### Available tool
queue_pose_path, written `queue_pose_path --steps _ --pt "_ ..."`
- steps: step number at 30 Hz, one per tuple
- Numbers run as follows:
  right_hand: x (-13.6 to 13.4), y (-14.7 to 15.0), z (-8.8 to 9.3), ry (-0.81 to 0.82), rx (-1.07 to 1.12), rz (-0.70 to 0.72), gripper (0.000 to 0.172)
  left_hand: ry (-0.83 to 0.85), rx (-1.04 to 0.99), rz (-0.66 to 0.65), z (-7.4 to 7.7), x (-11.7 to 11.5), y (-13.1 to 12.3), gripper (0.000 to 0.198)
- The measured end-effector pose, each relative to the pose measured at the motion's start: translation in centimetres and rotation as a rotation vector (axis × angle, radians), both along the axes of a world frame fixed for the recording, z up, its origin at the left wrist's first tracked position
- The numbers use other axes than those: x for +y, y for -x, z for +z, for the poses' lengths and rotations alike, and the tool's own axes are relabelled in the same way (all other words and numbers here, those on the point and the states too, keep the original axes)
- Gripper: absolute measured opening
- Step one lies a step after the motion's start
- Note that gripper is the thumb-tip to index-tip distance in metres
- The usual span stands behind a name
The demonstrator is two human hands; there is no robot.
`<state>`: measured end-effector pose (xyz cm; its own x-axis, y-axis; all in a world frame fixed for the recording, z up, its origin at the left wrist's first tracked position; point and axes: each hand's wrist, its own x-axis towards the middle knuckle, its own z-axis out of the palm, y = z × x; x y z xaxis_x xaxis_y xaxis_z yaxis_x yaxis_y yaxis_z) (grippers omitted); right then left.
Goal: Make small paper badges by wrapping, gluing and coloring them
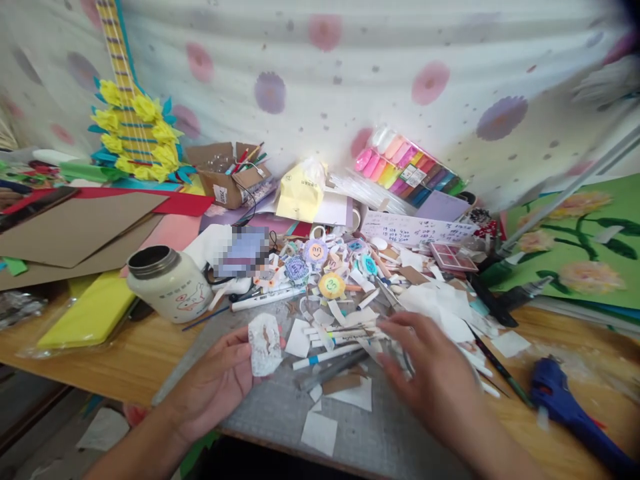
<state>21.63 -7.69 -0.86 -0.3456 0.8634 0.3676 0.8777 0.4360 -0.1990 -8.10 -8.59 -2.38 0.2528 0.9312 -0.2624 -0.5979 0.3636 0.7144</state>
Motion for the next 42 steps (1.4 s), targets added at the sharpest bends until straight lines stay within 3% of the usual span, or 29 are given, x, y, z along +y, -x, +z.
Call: queue_pose_path --steps 3,5,7,14,19,23,27,34,42 --pt "-1.0 3.9 0.4 0.252 -0.015 0.334 0.054 0.000 -0.007 0.029 0.1 -0.1 -0.1 0.027" --pt "-1.0 5.5 0.2 0.314 -0.075 0.434 0.067 0.004 0.015 0.055 -0.1 -0.1 0.0 0.032" --pt "-0.6 6.3 -0.3 0.324 -0.125 0.458 0.065 -0.005 0.032 0.065 -0.3 -0.1 0.2 0.039" --pt "1.6 4.6 -0.6 0.273 -0.178 0.293 0.019 -0.077 0.181 0.070 -0.3 0.5 1.9 0.042" --pt "1.8 2.5 -0.3 0.237 -0.129 0.246 0.029 -0.125 0.366 0.098 0.3 0.4 2.1 0.041" --pt "0.5 1.2 -0.4 0.208 -0.093 0.216 0.039 -0.129 0.610 0.091 0.1 0.6 2.6 0.042" --pt "-1.4 0.3 -1.0 0.106 0.010 0.184 0.030 -0.182 0.870 0.020 0.5 1.2 3.0 0.040" --pt "-3.2 -0.3 -2.6 -0.039 0.111 0.222 0.025 -0.276 1.116 -0.124 1.2 1.8 3.7 0.029" --pt "-3.4 -0.6 -3.1 -0.109 0.129 0.221 0.023 -0.422 1.282 -0.092 0.2 1.6 5.9 0.038"
